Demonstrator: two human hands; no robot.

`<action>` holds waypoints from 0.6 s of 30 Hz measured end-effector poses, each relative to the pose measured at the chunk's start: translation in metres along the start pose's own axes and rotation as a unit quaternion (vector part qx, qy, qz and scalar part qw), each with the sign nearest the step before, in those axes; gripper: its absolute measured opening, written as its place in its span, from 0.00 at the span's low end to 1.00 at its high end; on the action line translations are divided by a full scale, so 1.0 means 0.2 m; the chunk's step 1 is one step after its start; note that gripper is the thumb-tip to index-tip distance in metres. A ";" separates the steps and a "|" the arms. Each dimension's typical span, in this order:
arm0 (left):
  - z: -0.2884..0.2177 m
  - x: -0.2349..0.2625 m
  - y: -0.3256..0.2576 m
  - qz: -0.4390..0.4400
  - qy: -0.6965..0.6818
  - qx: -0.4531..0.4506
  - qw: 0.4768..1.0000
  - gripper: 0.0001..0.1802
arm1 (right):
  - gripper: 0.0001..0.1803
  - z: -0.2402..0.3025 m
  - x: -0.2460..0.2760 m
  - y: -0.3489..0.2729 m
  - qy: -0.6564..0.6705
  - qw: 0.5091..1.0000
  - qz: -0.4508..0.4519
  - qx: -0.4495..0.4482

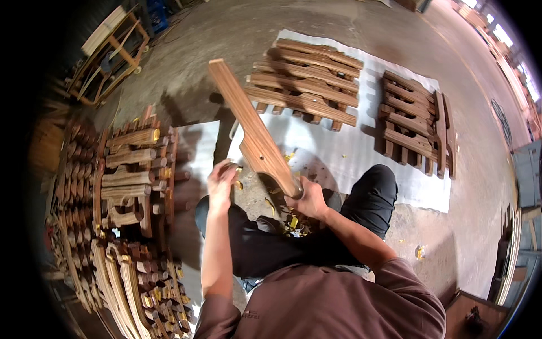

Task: The person scrapes excess glue and wood shavings off several wooden chair components using a small blade and then organizes the pieces into a stack.

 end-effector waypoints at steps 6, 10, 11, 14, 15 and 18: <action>-0.34 -0.07 -0.47 0.174 -0.027 0.200 0.964 0.21 | 0.36 -0.14 0.22 0.04 0.008 0.990 -0.138 -0.020; -0.34 0.02 -0.70 0.171 -0.037 0.193 0.966 0.30 | 0.39 -0.27 0.22 0.05 0.030 0.980 -0.170 -0.097; -0.33 0.28 -0.63 0.055 0.072 0.075 0.993 0.25 | 0.39 -0.26 0.22 0.06 0.042 0.975 -0.206 -0.072; -0.47 0.75 -0.60 -0.223 0.377 -0.149 0.887 0.14 | 0.37 -0.30 0.25 0.04 0.061 0.967 -0.237 -0.070; -0.49 0.70 -0.59 -0.238 0.263 -0.097 0.930 0.13 | 0.37 -0.31 0.26 0.04 0.058 0.971 -0.206 -0.106; -0.45 0.50 -0.58 -0.155 0.076 0.019 0.985 0.08 | 0.36 -0.30 0.26 0.04 0.022 0.970 -0.204 -0.129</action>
Point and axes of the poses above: each hand's wrist, its own y-axis towards the middle knuckle, its own x-axis out of the back of the hand, z = x × y, the point moved 8 cm from there along y, towards the middle knuckle, and after that the axes turned 1 degree about -y, right-handed, at the moved point
